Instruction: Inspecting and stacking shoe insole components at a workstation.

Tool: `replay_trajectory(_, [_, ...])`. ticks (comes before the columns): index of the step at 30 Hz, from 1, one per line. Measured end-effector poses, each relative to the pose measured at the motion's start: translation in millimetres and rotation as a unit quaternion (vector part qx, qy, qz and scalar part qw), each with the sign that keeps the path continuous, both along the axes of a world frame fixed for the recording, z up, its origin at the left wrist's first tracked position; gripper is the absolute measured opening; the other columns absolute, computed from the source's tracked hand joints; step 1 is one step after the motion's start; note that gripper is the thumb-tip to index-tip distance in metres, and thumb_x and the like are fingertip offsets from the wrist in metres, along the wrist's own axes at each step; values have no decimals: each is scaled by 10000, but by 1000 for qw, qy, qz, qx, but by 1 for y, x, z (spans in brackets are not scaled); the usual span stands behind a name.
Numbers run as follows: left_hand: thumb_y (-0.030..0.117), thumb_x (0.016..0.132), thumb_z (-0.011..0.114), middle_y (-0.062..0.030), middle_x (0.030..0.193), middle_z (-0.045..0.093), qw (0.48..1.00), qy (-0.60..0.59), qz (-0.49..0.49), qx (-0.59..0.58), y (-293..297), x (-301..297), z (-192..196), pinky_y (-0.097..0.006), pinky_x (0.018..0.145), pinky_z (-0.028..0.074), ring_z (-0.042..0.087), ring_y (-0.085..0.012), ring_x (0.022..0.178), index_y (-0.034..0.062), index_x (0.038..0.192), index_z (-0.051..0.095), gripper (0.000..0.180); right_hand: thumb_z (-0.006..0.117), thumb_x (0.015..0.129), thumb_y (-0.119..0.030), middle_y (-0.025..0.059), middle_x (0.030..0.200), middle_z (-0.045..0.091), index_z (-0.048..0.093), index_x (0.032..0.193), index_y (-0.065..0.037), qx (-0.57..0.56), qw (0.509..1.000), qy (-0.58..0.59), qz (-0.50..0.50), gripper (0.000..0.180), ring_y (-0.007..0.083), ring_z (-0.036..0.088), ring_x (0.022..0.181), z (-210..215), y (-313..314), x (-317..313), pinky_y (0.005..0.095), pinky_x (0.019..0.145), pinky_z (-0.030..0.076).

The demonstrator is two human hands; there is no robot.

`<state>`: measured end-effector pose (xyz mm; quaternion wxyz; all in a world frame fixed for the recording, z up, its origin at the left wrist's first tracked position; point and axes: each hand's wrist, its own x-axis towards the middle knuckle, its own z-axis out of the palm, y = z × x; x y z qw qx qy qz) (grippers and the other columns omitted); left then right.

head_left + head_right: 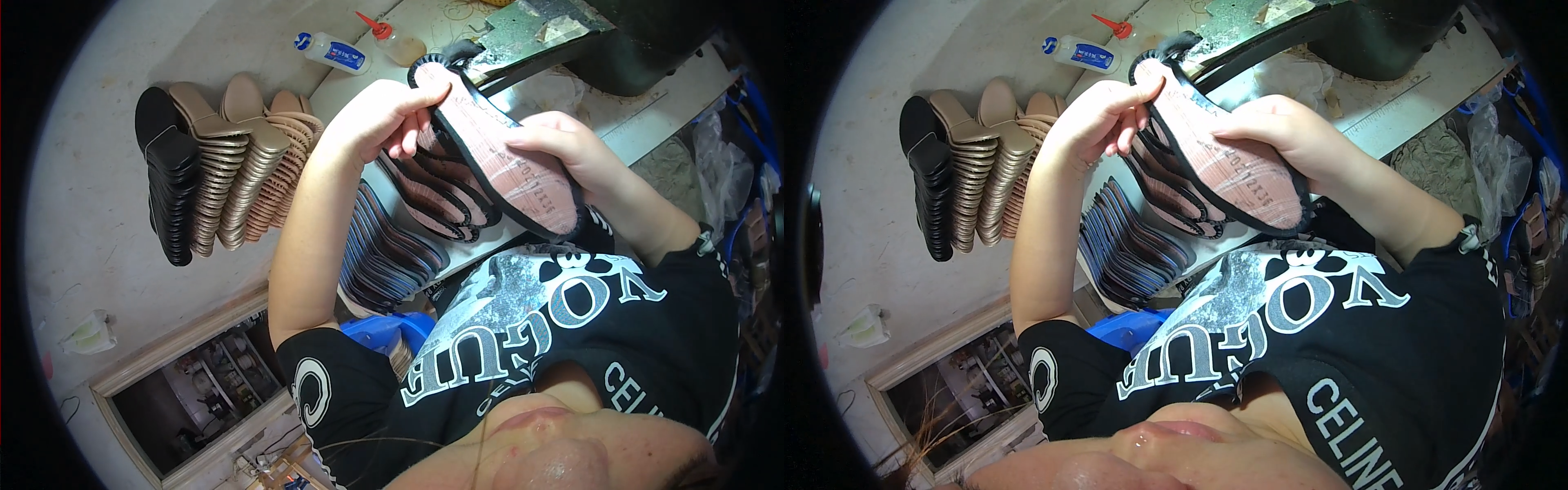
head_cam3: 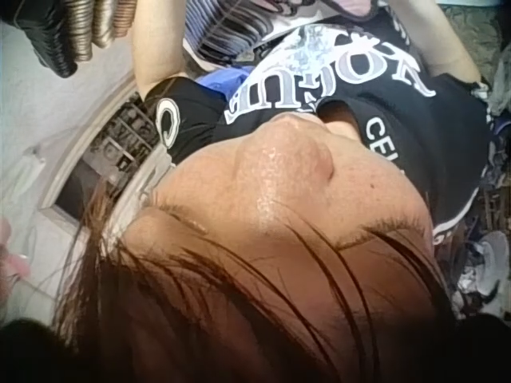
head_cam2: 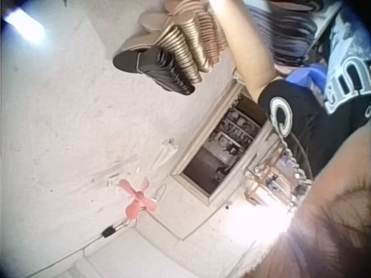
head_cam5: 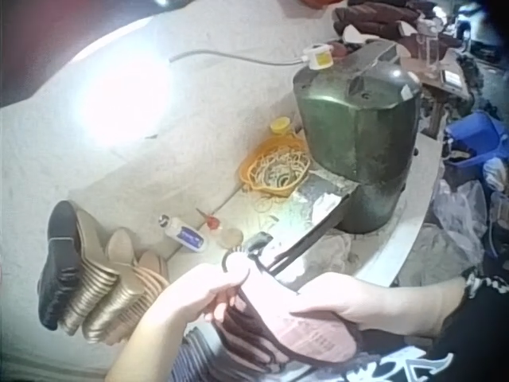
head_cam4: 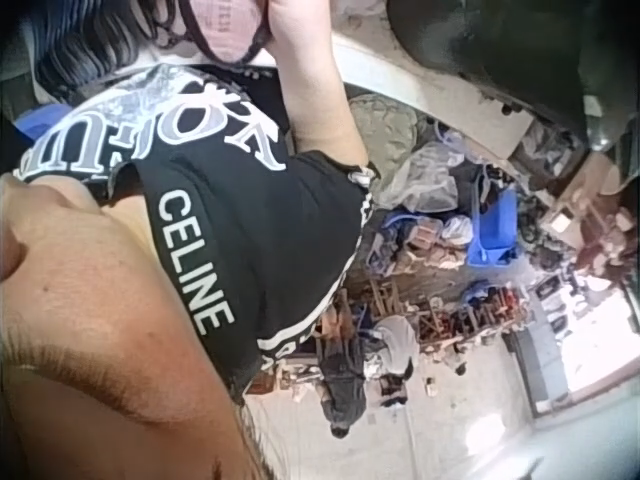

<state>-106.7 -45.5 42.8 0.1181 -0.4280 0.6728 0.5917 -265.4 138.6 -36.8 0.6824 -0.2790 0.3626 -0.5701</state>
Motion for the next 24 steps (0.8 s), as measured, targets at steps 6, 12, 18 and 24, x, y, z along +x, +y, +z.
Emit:
replay_trajectory(6, [509,830,602,-30,382,461,997,-17,-17,-68,-10,-8,-5,-209,310,273,382,-78,288,37,533,553,560,613,855,-197,60,826,653,648,937,47,42,999,15,-21,260,76,587,705,10,10,-18,213,642,459])
replay_trajectory(12, [508,814,627,0,383,394,993,11,32,-117,-24,-6,-13,-223,335,247,358,-74,319,42,545,533,547,644,835,-184,72,823,651,645,914,51,12,998,38,-49,248,87,585,694,5,-19,-12,231,620,462])
replay_trajectory(18, [398,891,569,-11,433,468,972,187,114,-79,-24,24,-38,-218,332,291,398,-86,332,61,613,540,437,647,850,-214,2,646,583,640,803,11,-59,981,180,-38,229,54,512,609,-2,-33,33,233,556,434])
replay_trajectory(24, [283,955,490,-35,748,645,849,374,373,15,71,64,-28,-203,521,477,600,-76,588,41,874,607,280,650,863,-194,-32,708,592,638,820,26,-141,983,121,-3,225,17,472,657,24,10,86,209,573,413])
